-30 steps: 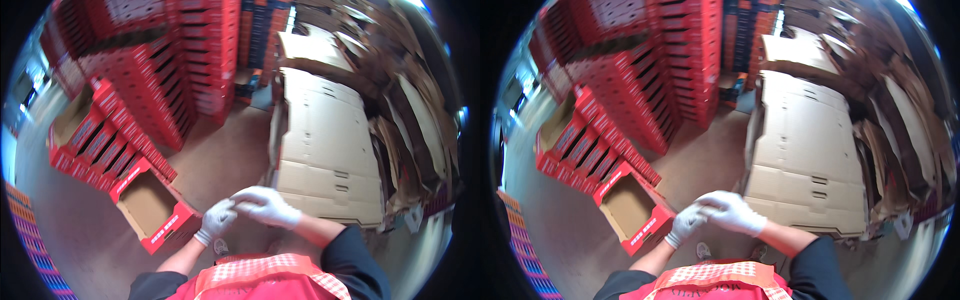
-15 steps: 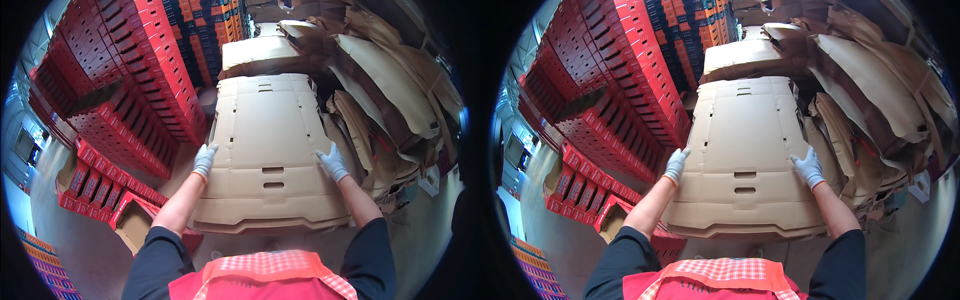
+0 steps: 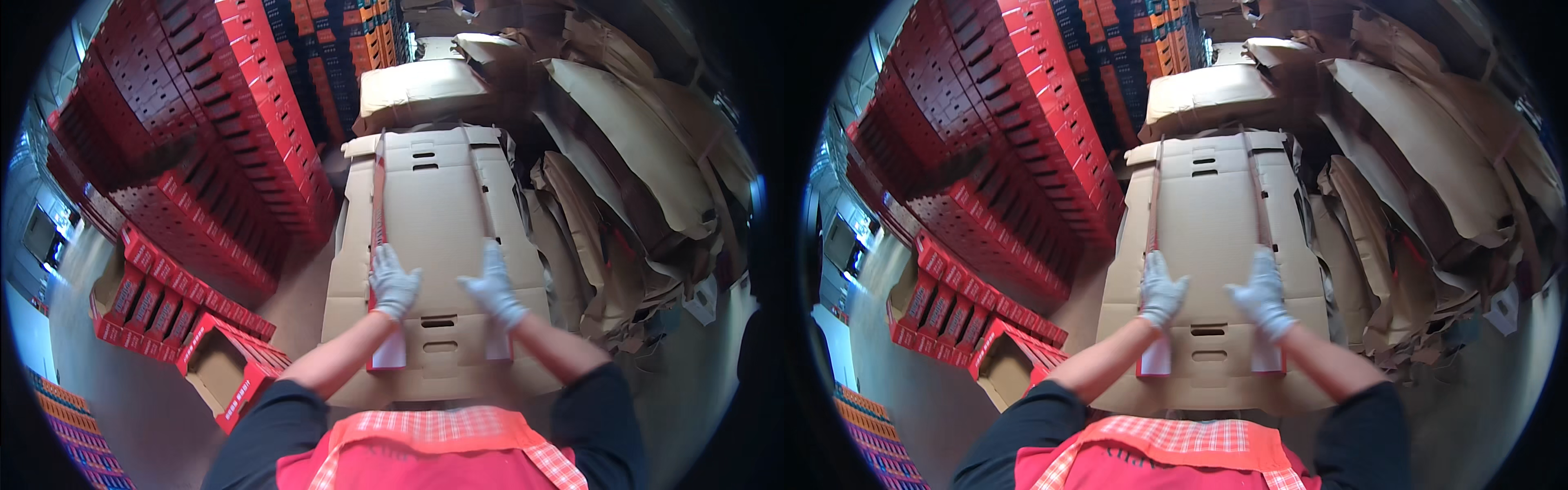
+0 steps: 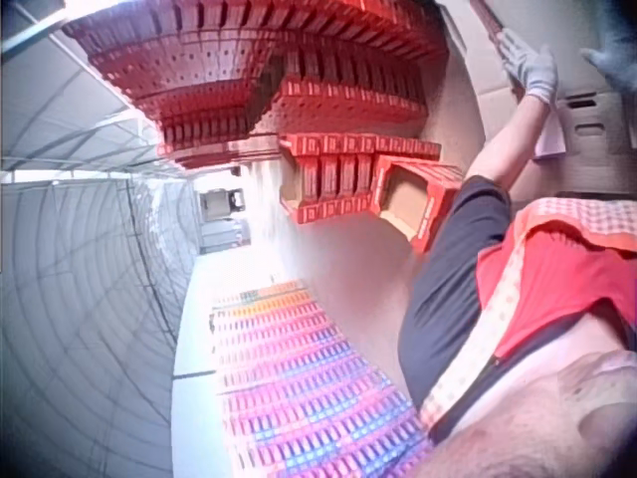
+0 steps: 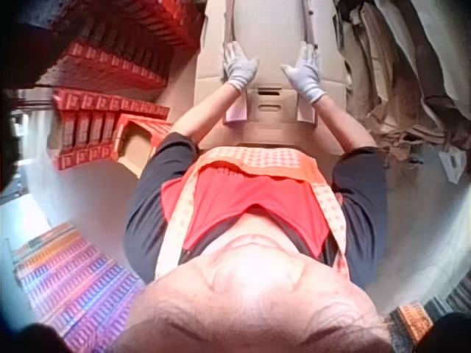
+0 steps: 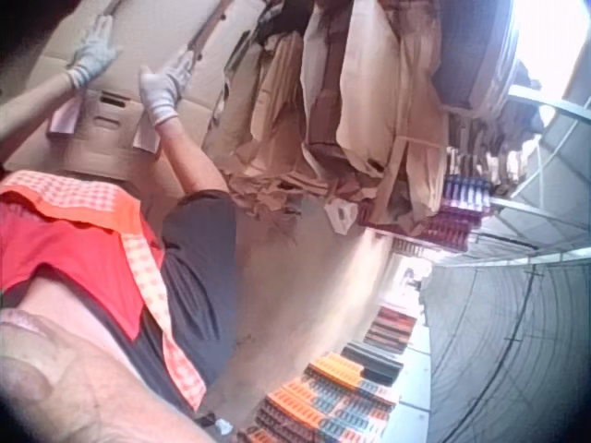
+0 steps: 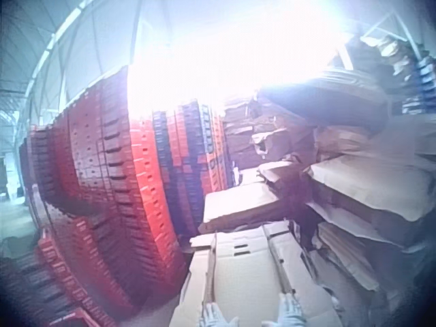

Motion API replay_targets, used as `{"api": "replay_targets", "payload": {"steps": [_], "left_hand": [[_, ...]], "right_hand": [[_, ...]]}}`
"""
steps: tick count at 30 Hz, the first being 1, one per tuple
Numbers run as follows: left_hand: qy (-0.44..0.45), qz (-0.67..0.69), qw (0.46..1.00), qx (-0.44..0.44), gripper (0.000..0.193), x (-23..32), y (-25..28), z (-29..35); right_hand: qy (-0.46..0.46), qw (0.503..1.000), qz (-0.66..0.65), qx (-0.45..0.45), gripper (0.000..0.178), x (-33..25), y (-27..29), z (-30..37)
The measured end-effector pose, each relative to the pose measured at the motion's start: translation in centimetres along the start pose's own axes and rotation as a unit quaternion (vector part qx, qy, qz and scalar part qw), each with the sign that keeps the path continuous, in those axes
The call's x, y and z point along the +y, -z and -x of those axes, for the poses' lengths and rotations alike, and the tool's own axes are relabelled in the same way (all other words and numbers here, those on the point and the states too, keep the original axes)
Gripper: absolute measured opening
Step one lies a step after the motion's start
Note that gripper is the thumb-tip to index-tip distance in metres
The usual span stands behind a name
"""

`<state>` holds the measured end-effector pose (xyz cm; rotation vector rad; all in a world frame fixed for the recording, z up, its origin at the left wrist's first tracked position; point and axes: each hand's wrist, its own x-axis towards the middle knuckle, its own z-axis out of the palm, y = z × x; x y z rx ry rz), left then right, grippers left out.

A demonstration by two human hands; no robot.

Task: The person repeatedly folds flat cardboard sheets into red-labeled boxes and stacks them in a warehouse. The person handles each box one at a time, folding the sides and placing the finished boxes on a growing stack.

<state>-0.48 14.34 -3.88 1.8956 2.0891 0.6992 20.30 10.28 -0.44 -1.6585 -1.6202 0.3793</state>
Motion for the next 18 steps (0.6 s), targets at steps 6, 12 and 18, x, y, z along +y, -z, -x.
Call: {"api": "replay_targets", "payload": {"steps": [6, 12, 18], "left_hand": [[-0.261, 0.235, 0.929, 0.115, 0.060, -7.4, 1.6, -2.4], [-0.578, -0.118, 0.804, -0.074, 0.053, -16.7, 13.8, 0.6], [-0.414, 0.093, 0.904, -0.061, 0.028, -6.4, 14.7, -2.4]], "right_hand": [[0.229, 0.971, -0.040, -0.064, 0.043, 0.6, 1.1, -1.0], [0.473, 0.810, 0.341, -0.068, 0.040, 7.8, 16.0, -1.0], [0.292, 0.946, 0.070, -0.125, 0.026, 0.4, 12.0, -1.4]]}}
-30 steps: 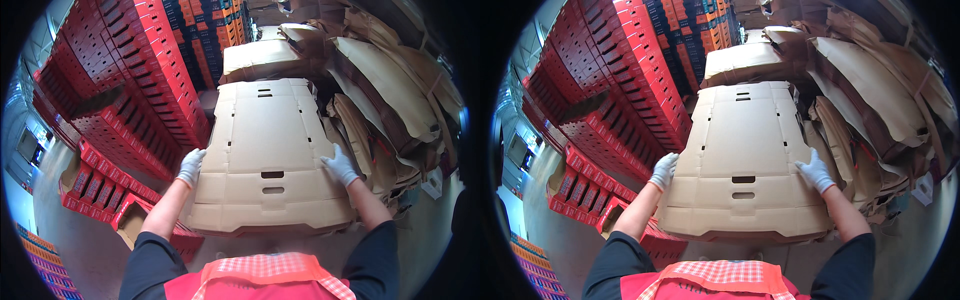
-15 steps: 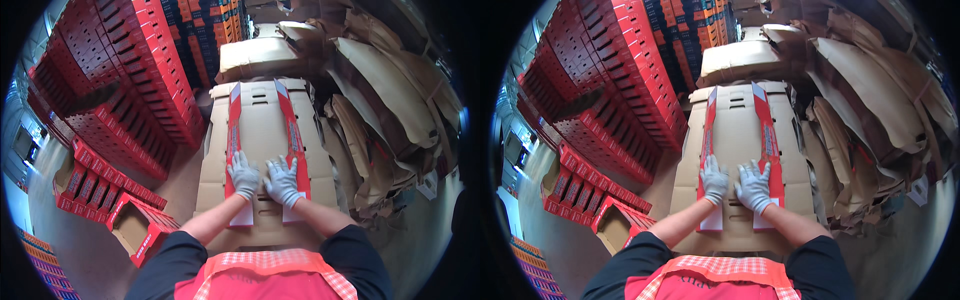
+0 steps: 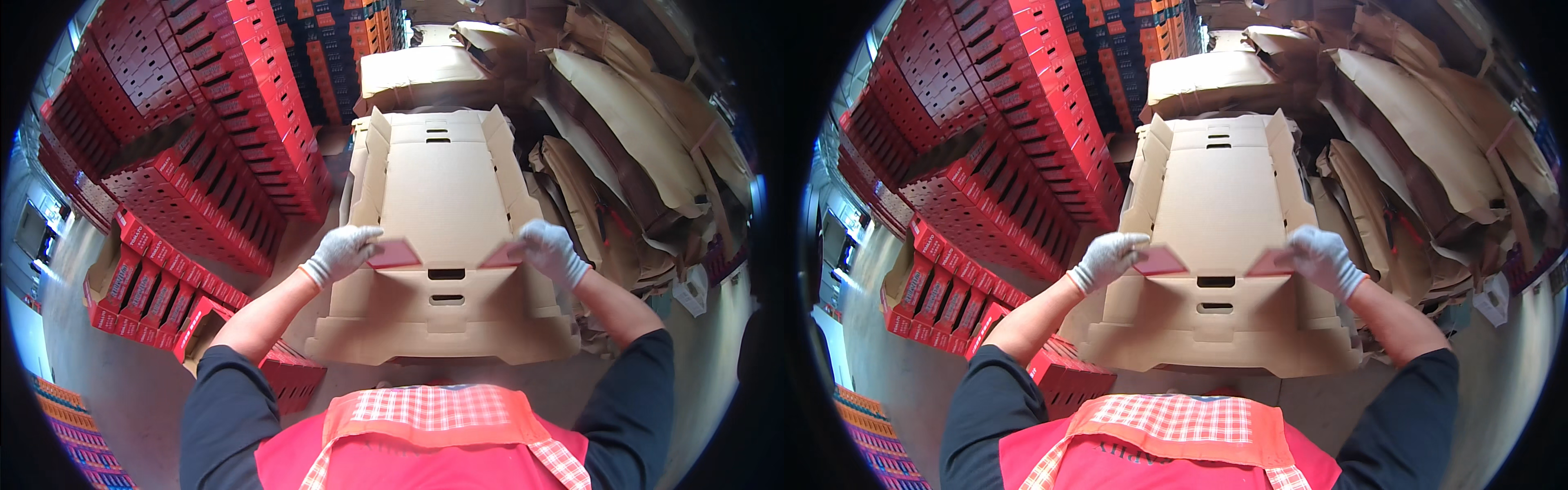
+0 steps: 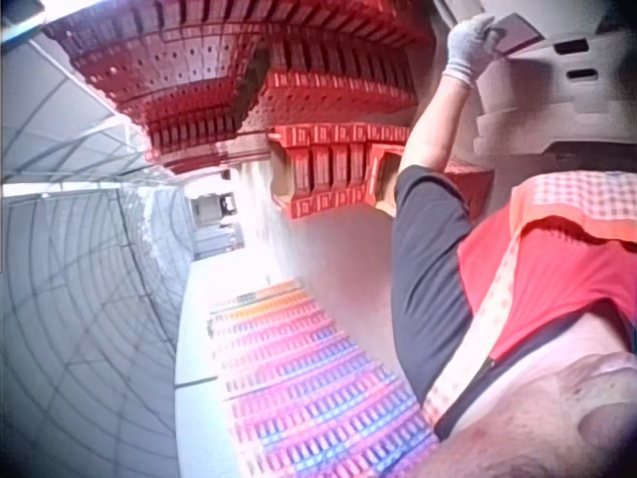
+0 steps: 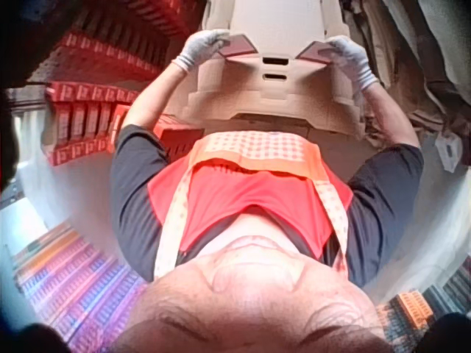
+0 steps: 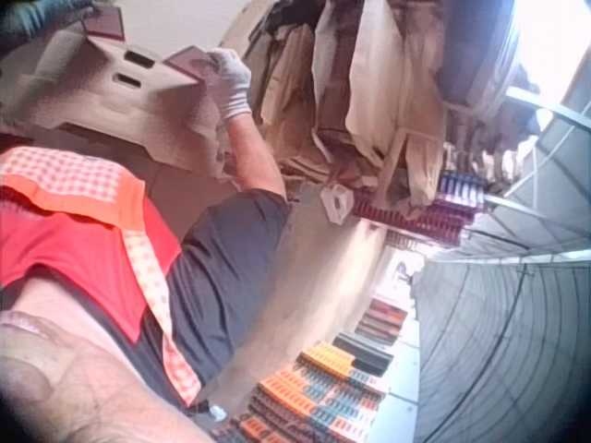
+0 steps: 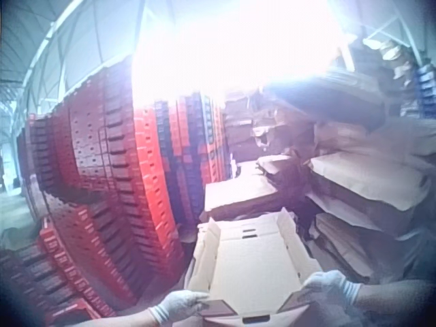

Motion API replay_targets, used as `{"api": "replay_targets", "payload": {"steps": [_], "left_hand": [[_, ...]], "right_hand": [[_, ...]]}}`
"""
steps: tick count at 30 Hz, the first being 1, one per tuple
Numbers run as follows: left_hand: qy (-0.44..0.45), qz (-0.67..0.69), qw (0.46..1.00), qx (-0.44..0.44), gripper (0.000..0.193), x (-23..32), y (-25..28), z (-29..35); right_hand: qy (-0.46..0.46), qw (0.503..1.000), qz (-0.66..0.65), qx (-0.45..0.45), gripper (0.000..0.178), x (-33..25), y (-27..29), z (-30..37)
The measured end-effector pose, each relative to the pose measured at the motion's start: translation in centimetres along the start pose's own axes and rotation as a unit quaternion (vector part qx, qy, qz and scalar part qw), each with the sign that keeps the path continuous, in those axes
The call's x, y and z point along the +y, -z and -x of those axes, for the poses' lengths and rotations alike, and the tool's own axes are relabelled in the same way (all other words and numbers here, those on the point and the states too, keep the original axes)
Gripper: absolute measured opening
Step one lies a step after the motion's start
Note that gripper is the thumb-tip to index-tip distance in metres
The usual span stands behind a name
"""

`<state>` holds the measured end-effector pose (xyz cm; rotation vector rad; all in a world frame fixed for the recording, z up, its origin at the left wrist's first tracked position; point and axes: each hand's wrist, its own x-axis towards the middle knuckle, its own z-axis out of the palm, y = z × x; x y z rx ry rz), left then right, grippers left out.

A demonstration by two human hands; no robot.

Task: The person repeatedly folds flat cardboard sheets into red-labeled boxes and stacks them in a warehouse. The person handles each box one at a time, folding the sides and placing the finished boxes on a growing stack.

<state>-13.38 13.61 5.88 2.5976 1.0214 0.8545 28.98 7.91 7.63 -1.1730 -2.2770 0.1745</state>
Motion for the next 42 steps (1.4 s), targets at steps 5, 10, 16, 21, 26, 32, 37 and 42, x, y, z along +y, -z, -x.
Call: {"api": "replay_targets", "payload": {"steps": [5, 10, 16, 21, 26, 32, 37, 42], "left_hand": [[-0.043, -0.046, 0.994, 0.094, 0.014, 4.4, 3.8, -0.7], [0.023, 0.070, 0.897, -0.436, 0.047, 11.3, 3.7, 5.3], [0.167, 0.135, 0.760, -0.613, 0.053, 12.6, 6.6, 3.1], [0.181, -0.152, 0.940, -0.247, 0.042, 5.5, 4.4, 2.1], [0.364, 0.479, 0.781, 0.165, 0.070, 0.5, -5.8, 5.2], [0.283, 0.786, 0.489, 0.250, 0.079, 4.1, -9.4, 4.8], [0.276, 0.863, 0.359, 0.221, 0.037, 9.9, -11.2, 5.0], [0.333, 0.899, 0.283, -0.012, 0.043, 12.5, -15.3, 4.7]], "right_hand": [[0.105, 0.986, -0.019, 0.126, 0.017, -6.5, 3.9, -2.4], [-0.004, 0.818, -0.069, -0.571, 0.079, -15.4, 5.6, 0.5], [-0.202, 0.726, -0.181, -0.632, 0.035, -13.0, 5.1, 0.3], [0.100, 0.985, 0.083, -0.110, 0.057, -4.2, 2.2, -0.8], [-0.384, 0.834, -0.368, 0.146, 0.078, 1.9, -7.1, 0.3], [-0.405, 0.711, -0.563, 0.113, 0.035, 3.6, -1.9, -0.7], [-0.210, 0.849, -0.480, 0.071, 0.065, -7.4, 10.1, -6.8], [-0.082, 0.994, -0.038, -0.060, 0.063, -19.3, 13.2, -11.0]]}}
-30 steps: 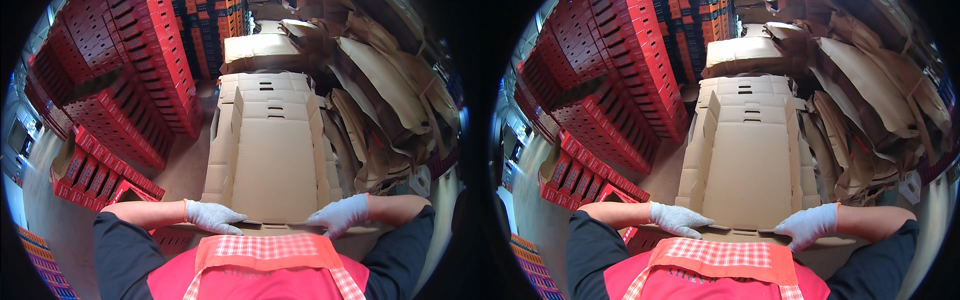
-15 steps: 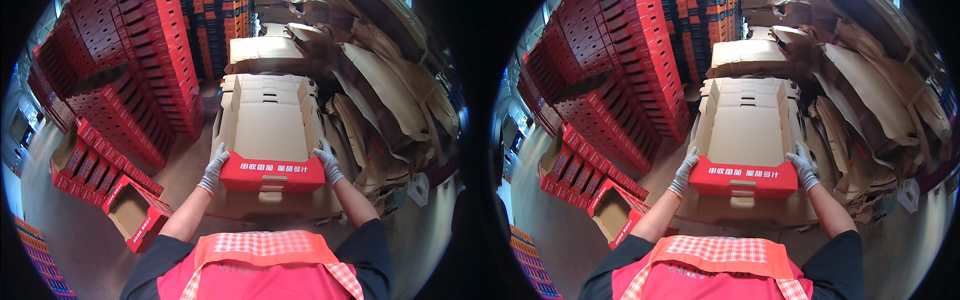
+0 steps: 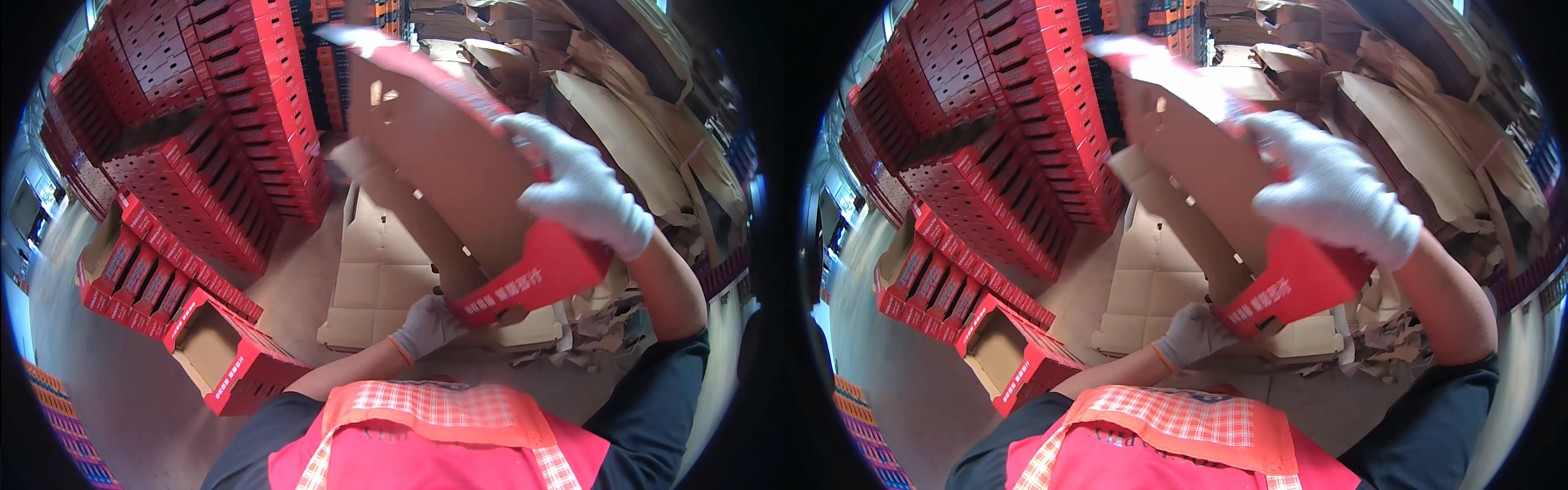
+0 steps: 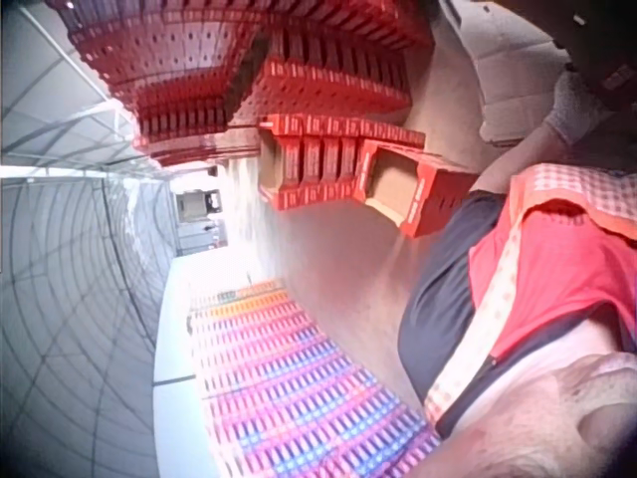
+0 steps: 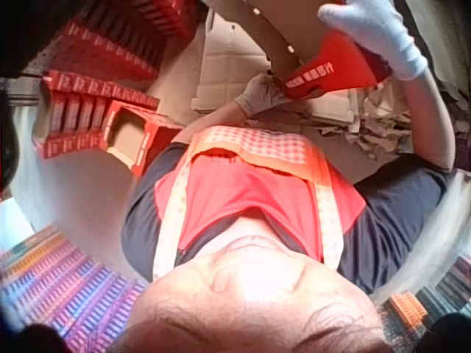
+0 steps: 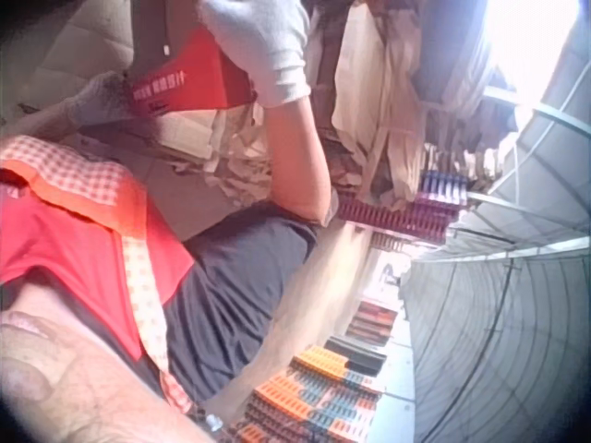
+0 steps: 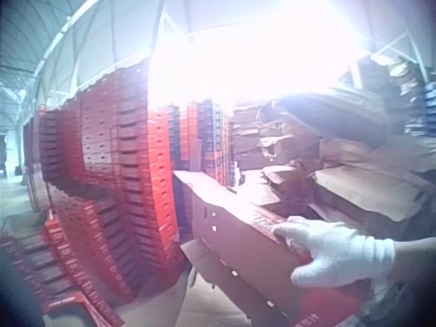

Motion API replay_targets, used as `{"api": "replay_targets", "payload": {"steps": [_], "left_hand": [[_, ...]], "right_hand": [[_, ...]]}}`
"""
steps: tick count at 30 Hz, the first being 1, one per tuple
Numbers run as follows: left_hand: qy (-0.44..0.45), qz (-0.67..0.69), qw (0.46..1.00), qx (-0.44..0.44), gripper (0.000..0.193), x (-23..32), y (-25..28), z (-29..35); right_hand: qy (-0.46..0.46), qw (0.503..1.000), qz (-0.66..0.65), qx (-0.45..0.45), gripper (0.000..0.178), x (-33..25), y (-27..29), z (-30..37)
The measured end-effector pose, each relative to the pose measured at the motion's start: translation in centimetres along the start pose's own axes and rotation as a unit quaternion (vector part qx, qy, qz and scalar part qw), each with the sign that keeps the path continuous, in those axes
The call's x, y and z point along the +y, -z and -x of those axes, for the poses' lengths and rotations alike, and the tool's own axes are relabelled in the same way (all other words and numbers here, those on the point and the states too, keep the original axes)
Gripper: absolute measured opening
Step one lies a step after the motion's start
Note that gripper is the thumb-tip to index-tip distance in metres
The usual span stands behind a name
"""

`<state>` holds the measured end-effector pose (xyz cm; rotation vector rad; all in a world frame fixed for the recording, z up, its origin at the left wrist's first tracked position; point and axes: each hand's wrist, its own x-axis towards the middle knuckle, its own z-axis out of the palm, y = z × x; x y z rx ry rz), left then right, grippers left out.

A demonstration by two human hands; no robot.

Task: The person repeatedly folds flat cardboard sheets into red-labeled boxes and stacks them in a warehouse. The person handles each box one at a time, folding the sides and placing the finished boxes on a growing stack.

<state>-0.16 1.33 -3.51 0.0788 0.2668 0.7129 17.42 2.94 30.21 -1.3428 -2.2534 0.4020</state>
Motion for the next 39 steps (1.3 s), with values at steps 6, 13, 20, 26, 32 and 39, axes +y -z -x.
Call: {"api": "replay_targets", "payload": {"steps": [6, 13, 20, 26, 32, 39], "left_hand": [[-0.130, -0.654, 0.743, 0.061, 0.057, 1.9, -7.3, 7.5], [-0.388, -0.902, 0.180, 0.056, 0.086, 9.5, -24.9, 6.0], [-0.208, -0.958, 0.197, -0.012, 0.089, 12.3, -29.3, 3.7], [-0.216, -0.954, 0.208, -0.022, 0.091, 12.1, -28.6, 4.0], [-0.358, -0.908, 0.216, -0.025, 0.094, 11.7, -25.8, 4.1], [-0.501, -0.675, 0.537, -0.068, 0.075, 13.9, -22.6, 3.0]], "right_hand": [[0.120, 0.987, 0.036, 0.103, 0.036, -0.3, -5.3, -3.8], [0.055, 0.984, 0.075, 0.151, 0.039, 2.6, -5.1, -5.1], [-0.004, 0.969, 0.166, 0.183, 0.028, 2.5, -1.4, -1.8], [0.065, 0.958, 0.272, 0.069, 0.035, 3.7, -0.2, -2.7], [0.033, 0.950, 0.310, -0.007, 0.032, 5.3, -4.0, -7.5], [0.041, 0.998, 0.036, 0.012, 0.045, 1.3, -5.4, -6.4]]}}
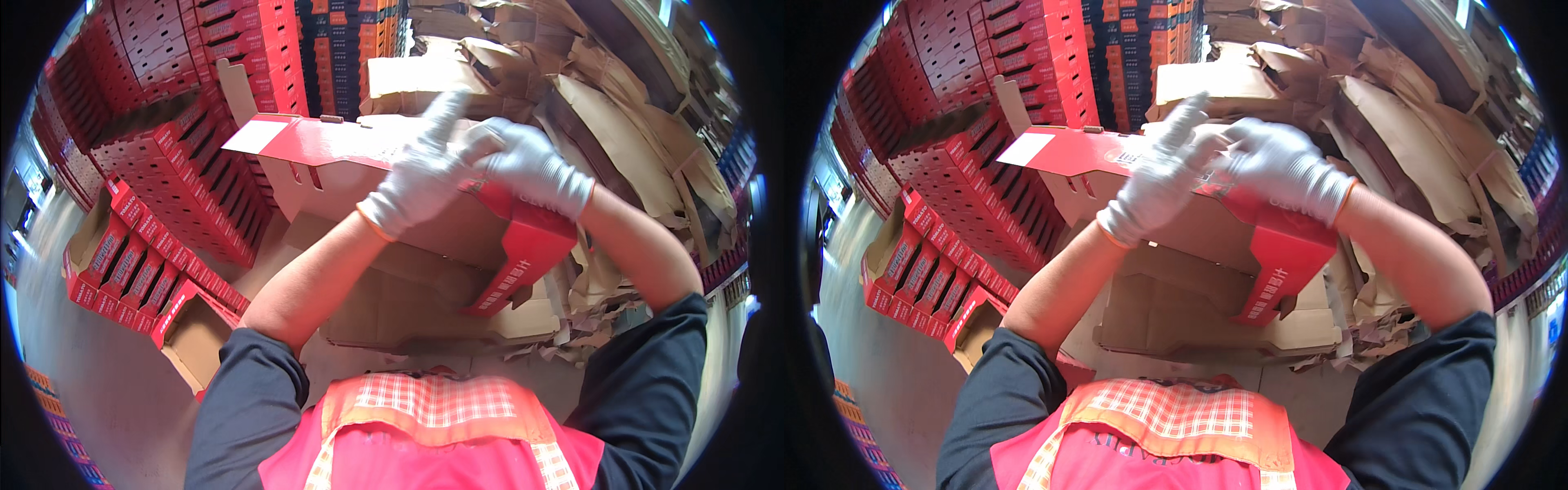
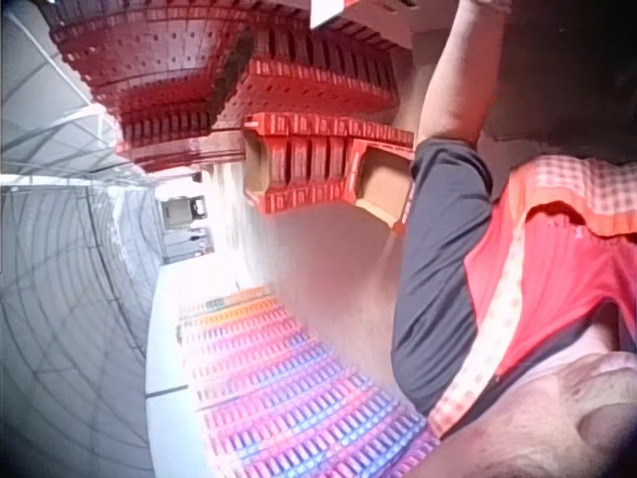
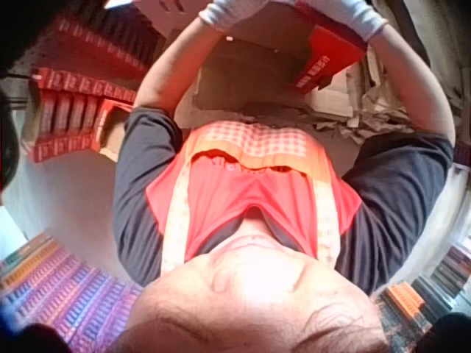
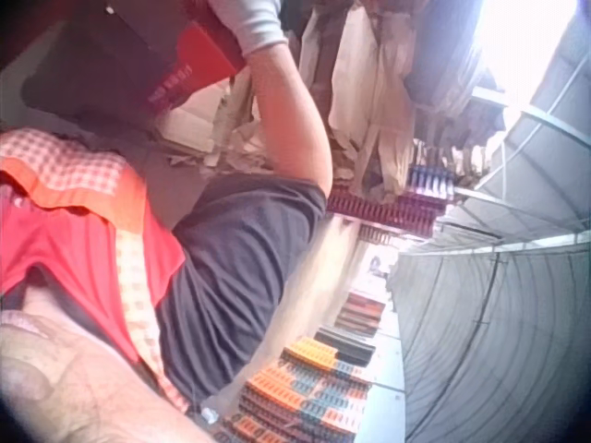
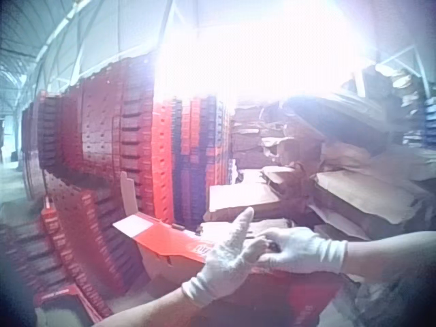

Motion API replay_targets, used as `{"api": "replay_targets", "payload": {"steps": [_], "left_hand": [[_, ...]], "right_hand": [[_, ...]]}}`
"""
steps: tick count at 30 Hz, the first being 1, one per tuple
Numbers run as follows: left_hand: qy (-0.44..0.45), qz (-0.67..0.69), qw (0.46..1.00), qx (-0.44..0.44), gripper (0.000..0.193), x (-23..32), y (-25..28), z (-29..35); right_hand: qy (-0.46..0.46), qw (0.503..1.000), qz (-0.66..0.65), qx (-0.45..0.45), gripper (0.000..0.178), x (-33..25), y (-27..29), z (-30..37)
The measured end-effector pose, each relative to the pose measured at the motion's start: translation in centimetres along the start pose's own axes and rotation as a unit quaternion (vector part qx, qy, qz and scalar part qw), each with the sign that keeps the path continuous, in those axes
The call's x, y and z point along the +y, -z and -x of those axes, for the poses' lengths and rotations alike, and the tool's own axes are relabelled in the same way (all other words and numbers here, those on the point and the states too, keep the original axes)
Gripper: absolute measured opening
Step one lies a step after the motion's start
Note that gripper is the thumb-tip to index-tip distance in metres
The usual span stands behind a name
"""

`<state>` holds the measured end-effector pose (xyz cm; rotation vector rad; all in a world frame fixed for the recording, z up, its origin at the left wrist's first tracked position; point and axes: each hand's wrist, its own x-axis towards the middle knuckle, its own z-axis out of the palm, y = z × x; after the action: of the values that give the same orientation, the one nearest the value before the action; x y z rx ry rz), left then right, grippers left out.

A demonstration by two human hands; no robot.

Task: The person repeatedly folds flat cardboard sheets into red-labeled boxes and stacks them in a warehouse. The person handles each box one at a time, folding the sides and placing the finished boxes on a growing stack.

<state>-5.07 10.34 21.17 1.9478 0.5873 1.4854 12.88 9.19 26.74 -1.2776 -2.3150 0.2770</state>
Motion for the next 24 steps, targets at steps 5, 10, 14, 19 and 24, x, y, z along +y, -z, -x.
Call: {"api": "replay_targets", "payload": {"steps": [5, 10, 14, 19, 24], "left_hand": [[-0.106, 0.034, 0.994, -0.015, 0.052, -0.8, 3.8, 3.2], [-0.127, -0.213, 0.953, -0.175, 0.131, 2.5, 7.5, 14.8], [-0.133, -0.267, 0.948, -0.108, 0.140, 5.5, 7.9, 17.6], [-0.160, -0.338, 0.918, -0.131, 0.084, 5.7, 1.9, 9.7], [-0.249, -0.209, 0.943, -0.062, 0.085, 4.0, -6.4, 4.6]], "right_hand": [[0.002, 1.000, 0.001, -0.002, 0.067, -2.5, -0.2, 1.2], [-0.111, 0.962, -0.239, 0.074, 0.063, 8.5, 3.4, 2.6], [-0.316, 0.732, -0.603, -0.022, 0.039, 14.7, -0.8, 8.4], [-0.437, 0.722, -0.533, 0.055, 0.023, 14.4, -15.1, 13.4], [-0.182, 0.771, -0.572, 0.213, 0.021, 16.6, -6.3, 10.9]]}}
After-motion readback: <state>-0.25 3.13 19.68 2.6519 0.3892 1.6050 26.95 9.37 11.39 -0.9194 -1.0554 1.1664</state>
